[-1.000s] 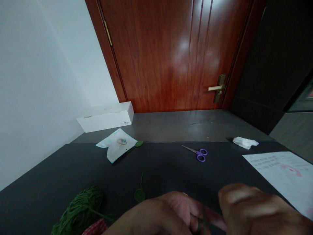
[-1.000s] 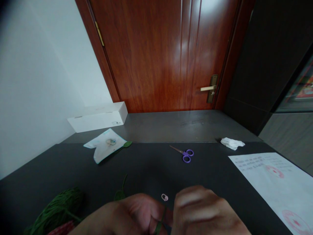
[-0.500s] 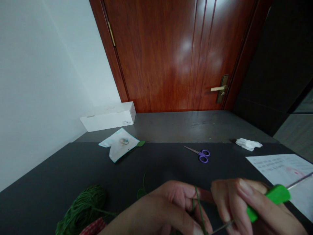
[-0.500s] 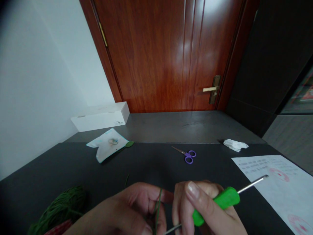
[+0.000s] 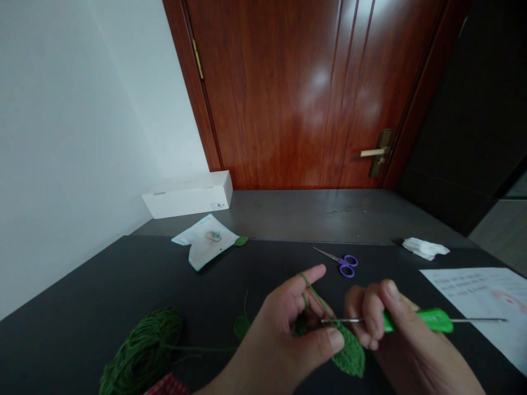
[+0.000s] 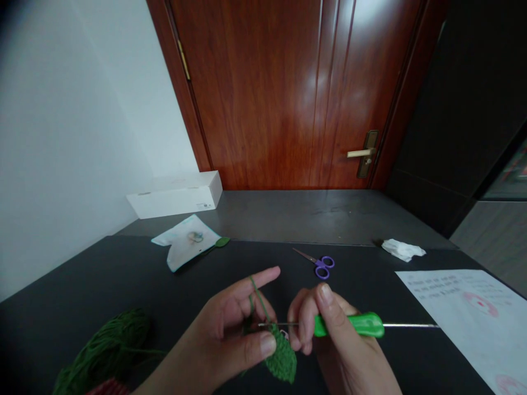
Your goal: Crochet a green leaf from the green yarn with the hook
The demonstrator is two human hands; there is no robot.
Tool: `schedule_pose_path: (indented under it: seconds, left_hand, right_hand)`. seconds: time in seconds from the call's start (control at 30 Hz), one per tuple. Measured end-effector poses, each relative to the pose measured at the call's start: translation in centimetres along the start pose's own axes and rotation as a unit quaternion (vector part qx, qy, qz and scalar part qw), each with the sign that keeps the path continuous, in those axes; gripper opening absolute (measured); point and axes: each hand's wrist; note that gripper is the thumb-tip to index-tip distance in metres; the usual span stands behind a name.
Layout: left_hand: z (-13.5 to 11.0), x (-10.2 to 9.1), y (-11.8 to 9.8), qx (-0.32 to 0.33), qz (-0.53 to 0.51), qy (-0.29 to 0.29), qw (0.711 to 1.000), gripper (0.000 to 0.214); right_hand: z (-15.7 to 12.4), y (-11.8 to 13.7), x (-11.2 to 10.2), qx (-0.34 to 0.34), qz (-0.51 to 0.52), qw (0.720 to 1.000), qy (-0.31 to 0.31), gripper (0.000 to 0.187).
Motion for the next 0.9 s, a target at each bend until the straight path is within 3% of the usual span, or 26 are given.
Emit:
schedule_pose_path:
  seconds: [0.17,0.4,0.57,0.77,0.83,0.9]
  left_hand:
    - [0.0,0.3,-0.3,-0.002,0.041,-0.032,0.999,0.075]
    - [-0.1,0.6,-1.2,0.012,0.065,-0.079,0.995,0.098]
    - [-0.3,0.6,-0.8,0.013,0.071,-0.06,0.996,0.098]
    - [-0.1,-0.6,-2.3,0.01,0.044,-0.01,0.999,0.07]
    - [0.4,-1.9,-3.2,0.008,0.107,-0.016,0.994,0.035]
    - [1.0,-3.6,-3.6,0.023,0.198,0.002,0.98,0.026]
  right_hand:
    - [0.3,-0.3,-0.4,-0.032,-0.034,0.999,0.025,0.045]
    - [0.3,-0.3,-1.1,-0.089,-0.105,0.99,0.033,0.019]
    - [0.4,-0.2,-1.0,-0.108,-0.119,0.986,0.045,0.016]
    - [0.5,0.7,-1.1,-0.039,-0.04,0.998,0.029,0.022]
    - [0.5,1.4,-1.0,-0.018,-0.023,0.999,0.025,0.023]
    - [0.5,2.1,-1.0,-0.008,-0.013,0.999,0.032,0.023]
Point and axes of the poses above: each hand's wrist, its own z-axis towards the middle knuckle, its own x-axis out of the palm, y = z × x, and after that the axes turned 9 degrees about x, right-handed
